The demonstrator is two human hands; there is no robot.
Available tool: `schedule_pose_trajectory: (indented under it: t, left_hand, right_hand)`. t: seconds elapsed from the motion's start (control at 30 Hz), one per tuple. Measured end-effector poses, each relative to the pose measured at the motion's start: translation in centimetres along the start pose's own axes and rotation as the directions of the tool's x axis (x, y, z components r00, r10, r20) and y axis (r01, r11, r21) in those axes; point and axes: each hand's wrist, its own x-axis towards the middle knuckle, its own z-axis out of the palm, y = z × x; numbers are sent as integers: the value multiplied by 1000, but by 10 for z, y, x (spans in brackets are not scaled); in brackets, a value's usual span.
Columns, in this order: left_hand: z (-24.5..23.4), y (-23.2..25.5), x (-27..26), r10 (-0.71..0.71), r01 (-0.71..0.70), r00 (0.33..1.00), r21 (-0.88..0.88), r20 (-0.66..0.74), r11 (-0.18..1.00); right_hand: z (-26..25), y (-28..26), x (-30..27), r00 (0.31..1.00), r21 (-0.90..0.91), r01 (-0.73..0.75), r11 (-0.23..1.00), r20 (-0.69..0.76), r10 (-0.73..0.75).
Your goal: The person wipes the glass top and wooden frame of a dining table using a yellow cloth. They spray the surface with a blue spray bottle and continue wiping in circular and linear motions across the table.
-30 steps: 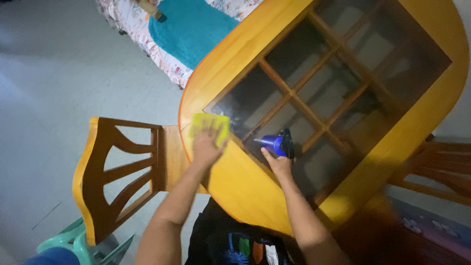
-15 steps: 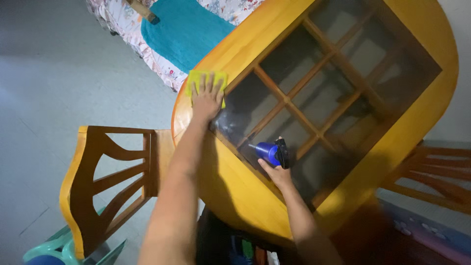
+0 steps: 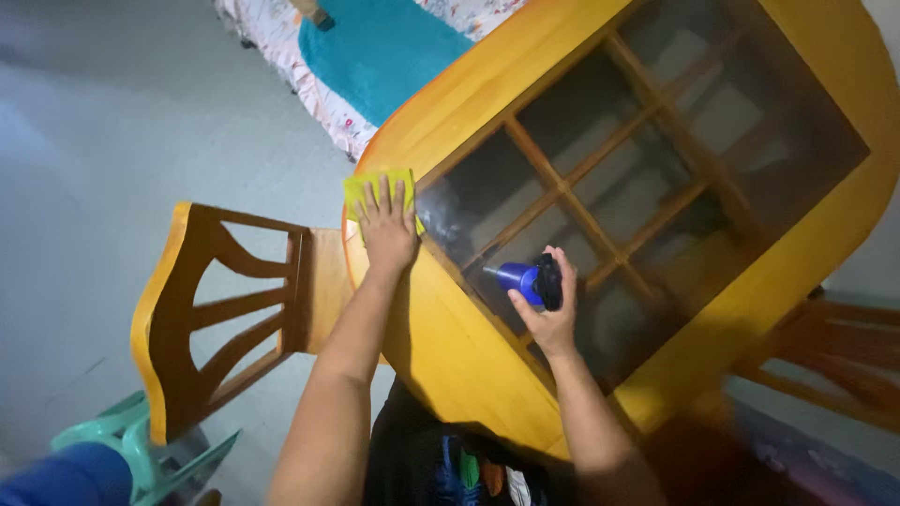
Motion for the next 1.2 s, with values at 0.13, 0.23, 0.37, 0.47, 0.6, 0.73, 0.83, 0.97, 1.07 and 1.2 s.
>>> schedule_pose_trajectory:
  t: [0.13,0.23,0.37,0.47,0.6,0.73,0.83,0.97,1.07,1.2]
  left_hand:
    - [-20,11,-31,50,-44,988,-41,143,998]
    - [-45,2,-40,35,-2,952,-107,304,994]
    - [-27,21,-33,-214,217,974,-36,69,975]
    - [5,65,-66,-271,268,961,-55,-54,962]
    - [17,111,-129,-233,232,971,-23,-60,972]
    - [-7,142,-194,-225,228,971,-39,76,973]
    - [-36,125,-210,-249,259,953,-39,171,965]
    - [-36,91,-166,-509,510,855,14,96,860]
    - [-5,93,-127,-638,640,767,24,-68,768]
    - [24,117,-136,-481,487,870,35,-109,872]
  right_hand:
    - [-10,-19,13,988,54,152,987,23,-154]
    - [-21,-18,21,995,-186,84,979,61,-73]
    - [-27,-17,29,988,-156,143,977,88,-131]
    - [-32,-15,32,950,-98,300,949,122,-288]
    - [-41,-7,30,947,47,236,971,213,-240]
    - [-47,-5,33,940,60,215,975,258,-223]
    - [-47,-12,32,932,84,216,973,278,-231]
    - [-39,-14,34,907,121,207,971,348,-237]
    - [-37,-15,34,904,75,207,975,367,-220]
    - [-32,-15,32,911,85,195,977,354,-213]
